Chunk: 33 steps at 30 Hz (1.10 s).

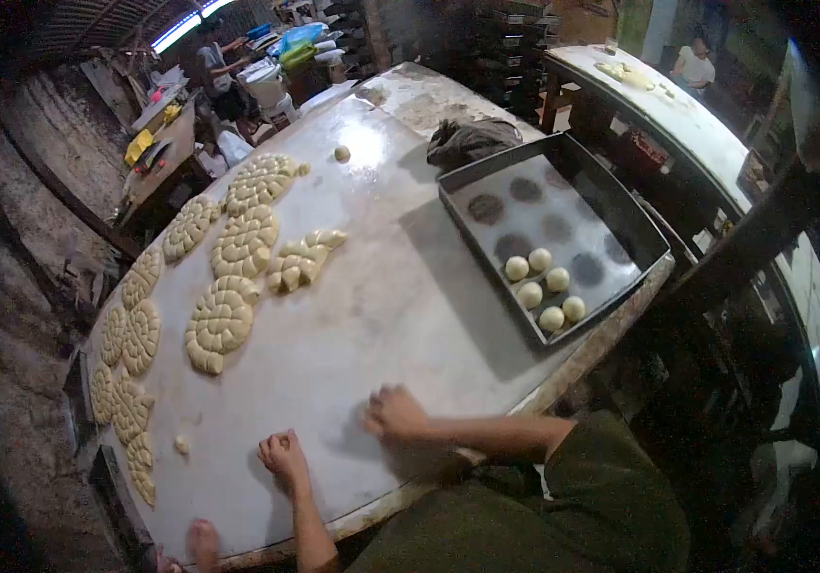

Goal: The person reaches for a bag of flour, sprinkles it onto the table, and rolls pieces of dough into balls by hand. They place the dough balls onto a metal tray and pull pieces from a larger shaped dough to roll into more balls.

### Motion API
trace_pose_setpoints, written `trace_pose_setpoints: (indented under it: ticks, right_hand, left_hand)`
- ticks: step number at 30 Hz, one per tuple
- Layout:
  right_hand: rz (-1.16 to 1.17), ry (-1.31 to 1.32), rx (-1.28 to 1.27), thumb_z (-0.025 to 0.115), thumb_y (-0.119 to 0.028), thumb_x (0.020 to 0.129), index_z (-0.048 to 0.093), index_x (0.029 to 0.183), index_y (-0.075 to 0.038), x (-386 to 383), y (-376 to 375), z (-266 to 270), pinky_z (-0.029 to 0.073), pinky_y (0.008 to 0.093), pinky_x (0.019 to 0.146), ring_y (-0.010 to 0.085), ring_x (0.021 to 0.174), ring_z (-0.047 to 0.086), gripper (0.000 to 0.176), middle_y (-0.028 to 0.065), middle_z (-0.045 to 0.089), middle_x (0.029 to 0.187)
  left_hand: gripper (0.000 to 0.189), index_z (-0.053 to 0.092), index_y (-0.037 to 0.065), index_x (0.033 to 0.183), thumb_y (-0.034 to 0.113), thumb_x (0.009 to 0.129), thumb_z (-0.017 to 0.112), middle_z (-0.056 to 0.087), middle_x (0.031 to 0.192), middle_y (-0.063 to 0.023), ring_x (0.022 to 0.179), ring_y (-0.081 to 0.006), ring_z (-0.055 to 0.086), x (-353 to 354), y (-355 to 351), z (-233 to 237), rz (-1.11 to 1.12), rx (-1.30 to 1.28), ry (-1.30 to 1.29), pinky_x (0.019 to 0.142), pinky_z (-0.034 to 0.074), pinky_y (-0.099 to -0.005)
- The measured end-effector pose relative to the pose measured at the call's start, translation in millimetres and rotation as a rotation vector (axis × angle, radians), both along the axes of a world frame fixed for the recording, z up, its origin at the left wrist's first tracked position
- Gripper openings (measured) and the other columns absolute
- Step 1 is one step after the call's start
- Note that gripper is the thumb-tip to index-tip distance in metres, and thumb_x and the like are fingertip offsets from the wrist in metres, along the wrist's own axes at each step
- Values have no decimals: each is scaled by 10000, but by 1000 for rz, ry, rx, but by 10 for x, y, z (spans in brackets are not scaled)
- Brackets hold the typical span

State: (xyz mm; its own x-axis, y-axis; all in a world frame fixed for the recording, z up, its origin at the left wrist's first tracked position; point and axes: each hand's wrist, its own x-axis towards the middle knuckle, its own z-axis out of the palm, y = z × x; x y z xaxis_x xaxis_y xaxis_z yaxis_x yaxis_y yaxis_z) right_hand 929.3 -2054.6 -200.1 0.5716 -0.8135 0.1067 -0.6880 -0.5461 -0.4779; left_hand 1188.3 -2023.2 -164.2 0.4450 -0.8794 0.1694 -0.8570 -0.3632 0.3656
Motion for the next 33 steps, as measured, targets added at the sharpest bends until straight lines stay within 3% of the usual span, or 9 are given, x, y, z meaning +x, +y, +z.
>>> trace_pose_setpoints:
  ticks: [6, 10, 12, 13, 16, 19, 21, 27, 33]
  right_hand:
    - [180, 61, -144, 547, -250, 828, 569, 938, -47, -1036, 692, 59, 445, 402, 766, 284, 863, 537, 233, 128, 570, 840]
    - [449, -290, 771, 598, -155, 796, 525, 1055, -3, -1981, 222, 679, 473, 394, 692, 318, 756, 597, 310, 165, 606, 825]
    - [193, -420, 818, 647, -160, 784, 566, 1073, -57, -2567, -286, 1235, 495, 374, 727, 253, 808, 621, 317, 128, 633, 909]
    - [84, -597, 467, 655, -172, 783, 582, 1012, -47, -2811, -500, 1222, 493, 360, 712, 250, 803, 613, 271, 114, 626, 893]
    - [-438, -400, 163, 657, -157, 801, 617, 890, -30, -3568, -1580, 1156, 484, 346, 666, 240, 815, 602, 159, 111, 612, 838]
    - [-403, -620, 368, 623, -221, 838, 628, 906, -54, -3690, -1877, 467, 483, 343, 683, 266, 863, 608, 180, 116, 640, 876]
    - [-454, 43, -368, 548, -295, 893, 630, 928, -61, -3759, -1873, 272, 481, 360, 712, 317, 881, 611, 250, 136, 653, 924]
    - [-836, -470, 75, 518, -232, 898, 596, 915, -51, -3811, -1894, 494, 461, 424, 688, 397, 794, 547, 197, 164, 582, 808]
    - [-293, -123, -46, 592, -169, 829, 597, 1039, -64, -3684, -1733, 266, 471, 398, 780, 368, 894, 558, 235, 174, 555, 1029]
  left_hand:
    - [209, 571, 15, 934, 189, 824, 608, 525, 1002, -120, 923, -268, 518, 28, 29, 108, 30, 383, -88, 833, 445, -390]
    - [263, 550, -16, 1084, 138, 873, 577, 585, 996, -92, 895, -148, 565, -777, -426, 593, 52, 575, 1029, 787, 465, -270]
    - [252, 556, -38, 1083, 140, 904, 547, 594, 1011, -99, 917, -153, 571, -1355, -830, 666, -261, 519, 1076, 831, 467, -277]
    - [268, 530, -43, 1122, 89, 889, 553, 583, 1038, -102, 951, -157, 561, -1782, -1050, 752, -323, 451, 1217, 836, 469, -286]
    - [357, 523, -26, 1107, 98, 792, 636, 569, 1065, -104, 965, -184, 558, -3299, -1812, 1088, -906, 471, 959, 839, 460, -300]
    - [381, 522, 43, 1043, 164, 709, 663, 517, 993, -150, 969, -302, 520, -4116, -2289, 837, -1177, 218, 401, 852, 432, -371]
    - [373, 521, 51, 1025, 168, 697, 655, 500, 984, -166, 977, -343, 506, -4405, -2397, 680, -1214, 198, 306, 853, 429, -399]
    - [388, 475, -29, 1101, 42, 734, 580, 493, 1111, -228, 1061, -425, 487, -4711, -2485, 289, -1168, 382, -190, 907, 423, -459]
    - [516, 442, 5, 1243, 119, 781, 641, 493, 1228, -186, 1174, -323, 462, -3760, -2232, 1051, -1198, -79, 431, 1007, 357, -409]
